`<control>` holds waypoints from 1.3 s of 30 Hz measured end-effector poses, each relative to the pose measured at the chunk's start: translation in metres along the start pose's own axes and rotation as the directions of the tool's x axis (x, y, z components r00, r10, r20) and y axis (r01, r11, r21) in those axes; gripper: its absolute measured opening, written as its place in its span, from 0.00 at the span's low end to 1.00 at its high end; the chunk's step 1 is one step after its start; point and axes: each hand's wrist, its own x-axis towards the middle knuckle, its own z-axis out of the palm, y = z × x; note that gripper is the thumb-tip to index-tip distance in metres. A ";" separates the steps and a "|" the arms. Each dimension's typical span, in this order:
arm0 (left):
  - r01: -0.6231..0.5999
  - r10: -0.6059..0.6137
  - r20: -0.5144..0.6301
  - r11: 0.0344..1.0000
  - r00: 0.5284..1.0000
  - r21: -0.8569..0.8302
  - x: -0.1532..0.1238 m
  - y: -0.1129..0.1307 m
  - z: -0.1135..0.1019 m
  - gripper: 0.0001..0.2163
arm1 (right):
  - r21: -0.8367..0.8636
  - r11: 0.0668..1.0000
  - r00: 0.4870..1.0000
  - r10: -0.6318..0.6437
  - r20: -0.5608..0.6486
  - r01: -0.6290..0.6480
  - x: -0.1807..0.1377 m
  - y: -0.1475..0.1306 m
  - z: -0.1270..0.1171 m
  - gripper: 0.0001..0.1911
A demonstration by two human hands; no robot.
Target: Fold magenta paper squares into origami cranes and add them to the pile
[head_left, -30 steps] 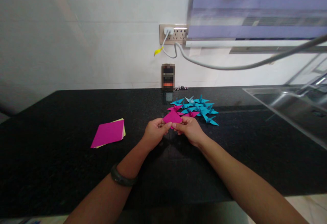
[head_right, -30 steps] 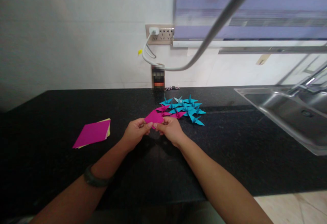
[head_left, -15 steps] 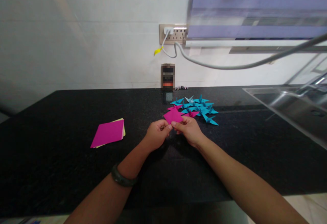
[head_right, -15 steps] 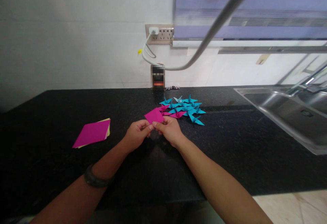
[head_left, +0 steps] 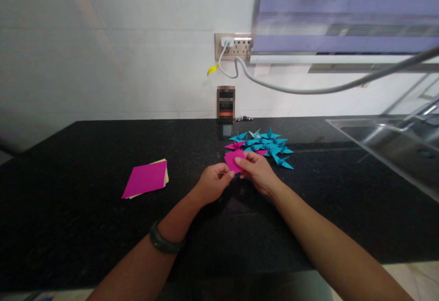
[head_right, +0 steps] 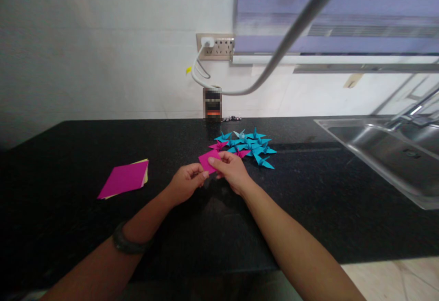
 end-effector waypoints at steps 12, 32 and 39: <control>-0.026 0.027 0.021 0.999 0.999 -0.041 0.000 -0.001 0.002 0.09 | 0.036 0.997 0.996 0.067 0.064 -0.070 -0.007 0.002 0.007 0.15; -0.004 0.003 0.044 1.000 0.999 0.010 -0.002 0.005 0.000 0.15 | 0.185 0.978 0.987 -0.076 -0.143 0.102 -0.002 0.003 0.003 0.11; 0.002 -0.060 -0.309 0.983 0.949 -0.183 0.004 -0.003 -0.002 0.14 | 0.201 0.979 0.987 0.040 -0.158 -0.007 0.000 -0.004 0.000 0.11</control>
